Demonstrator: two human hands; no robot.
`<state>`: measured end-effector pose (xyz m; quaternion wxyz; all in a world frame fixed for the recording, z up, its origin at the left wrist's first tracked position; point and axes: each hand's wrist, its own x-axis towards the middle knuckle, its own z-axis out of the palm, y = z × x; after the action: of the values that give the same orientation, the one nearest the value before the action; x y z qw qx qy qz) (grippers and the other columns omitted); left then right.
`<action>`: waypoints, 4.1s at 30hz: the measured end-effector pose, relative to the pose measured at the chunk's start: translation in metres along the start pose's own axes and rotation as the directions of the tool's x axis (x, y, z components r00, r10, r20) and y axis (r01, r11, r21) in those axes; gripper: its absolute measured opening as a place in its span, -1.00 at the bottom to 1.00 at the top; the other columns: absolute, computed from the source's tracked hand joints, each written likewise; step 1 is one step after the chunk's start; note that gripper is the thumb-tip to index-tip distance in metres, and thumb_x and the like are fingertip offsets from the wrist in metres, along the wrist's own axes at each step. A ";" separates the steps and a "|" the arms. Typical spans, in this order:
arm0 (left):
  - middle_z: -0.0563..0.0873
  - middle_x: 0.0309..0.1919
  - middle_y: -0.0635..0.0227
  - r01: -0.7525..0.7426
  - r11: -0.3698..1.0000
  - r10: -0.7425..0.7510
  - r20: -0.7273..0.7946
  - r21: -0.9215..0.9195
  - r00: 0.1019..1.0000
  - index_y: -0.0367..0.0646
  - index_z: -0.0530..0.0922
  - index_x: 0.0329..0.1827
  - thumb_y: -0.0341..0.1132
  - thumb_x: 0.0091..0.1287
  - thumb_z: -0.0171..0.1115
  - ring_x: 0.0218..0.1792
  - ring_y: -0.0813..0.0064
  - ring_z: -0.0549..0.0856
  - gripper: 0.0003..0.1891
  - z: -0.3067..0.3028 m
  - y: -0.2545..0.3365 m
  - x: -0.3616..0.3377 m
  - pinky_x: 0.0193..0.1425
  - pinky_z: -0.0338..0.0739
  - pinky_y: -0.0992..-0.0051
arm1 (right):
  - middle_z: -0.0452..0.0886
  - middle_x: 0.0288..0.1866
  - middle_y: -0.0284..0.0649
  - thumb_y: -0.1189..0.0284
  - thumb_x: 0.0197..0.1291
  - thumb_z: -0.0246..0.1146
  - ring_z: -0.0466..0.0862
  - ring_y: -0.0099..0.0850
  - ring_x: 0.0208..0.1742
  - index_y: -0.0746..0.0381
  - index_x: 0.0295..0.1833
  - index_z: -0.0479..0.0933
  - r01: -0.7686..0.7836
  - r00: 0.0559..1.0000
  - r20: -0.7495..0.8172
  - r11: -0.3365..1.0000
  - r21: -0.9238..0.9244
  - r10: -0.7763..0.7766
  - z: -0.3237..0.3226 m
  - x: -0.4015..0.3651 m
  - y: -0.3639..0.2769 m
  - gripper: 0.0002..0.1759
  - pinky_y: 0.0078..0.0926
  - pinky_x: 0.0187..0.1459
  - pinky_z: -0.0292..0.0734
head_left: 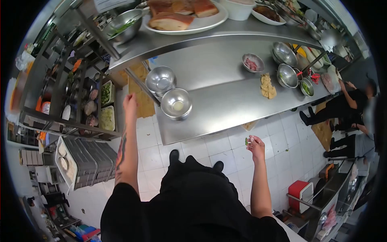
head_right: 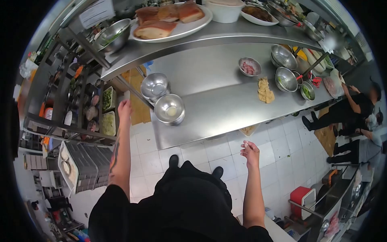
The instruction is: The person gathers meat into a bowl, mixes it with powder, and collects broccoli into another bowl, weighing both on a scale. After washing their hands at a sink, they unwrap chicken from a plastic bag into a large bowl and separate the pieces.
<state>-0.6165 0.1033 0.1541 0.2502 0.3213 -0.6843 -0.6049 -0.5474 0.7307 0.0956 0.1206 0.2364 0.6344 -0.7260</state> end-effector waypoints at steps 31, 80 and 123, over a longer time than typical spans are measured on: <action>0.66 -0.41 0.38 0.201 0.949 -0.123 0.302 -0.244 0.945 -0.23 0.59 -0.34 -0.54 0.10 0.26 -0.40 0.59 0.61 -0.92 -0.110 -0.125 0.188 -0.39 0.51 0.49 | 0.63 -0.05 -0.21 0.28 0.46 0.24 0.68 -0.46 -0.22 0.27 0.23 0.41 -0.111 0.896 0.434 0.994 0.013 0.095 0.655 -0.009 0.064 -0.61 -0.43 -0.25 0.61; 0.64 0.20 0.17 0.267 0.934 -0.347 -0.779 -0.237 0.522 -0.29 0.55 0.25 -0.14 0.34 0.42 0.06 0.22 0.68 -0.47 -0.275 -0.485 0.689 0.19 0.55 0.39 | 0.51 -0.22 -0.20 0.63 0.21 0.30 0.71 -0.43 -0.44 0.29 -0.19 0.37 -0.207 0.829 0.403 0.881 -0.424 0.389 1.222 0.352 0.391 -0.79 -0.46 -0.55 0.71; 0.62 0.23 0.20 0.446 0.895 -0.268 -0.769 0.024 0.580 -0.04 0.55 0.26 -0.04 0.43 0.31 0.16 0.16 0.62 -0.57 -0.312 -0.554 0.699 0.17 0.55 0.15 | 0.56 -0.41 -0.16 0.64 0.29 0.20 0.68 -0.42 -0.57 0.20 -0.22 0.22 -0.310 0.748 0.446 0.853 -0.419 0.491 1.153 0.369 0.374 -0.75 -0.45 -0.56 0.72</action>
<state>-0.7798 -0.6581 -0.3814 0.3450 0.6976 -0.5012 -0.3783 -0.9062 -0.4131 -0.3145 0.4849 0.1325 0.6163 -0.6062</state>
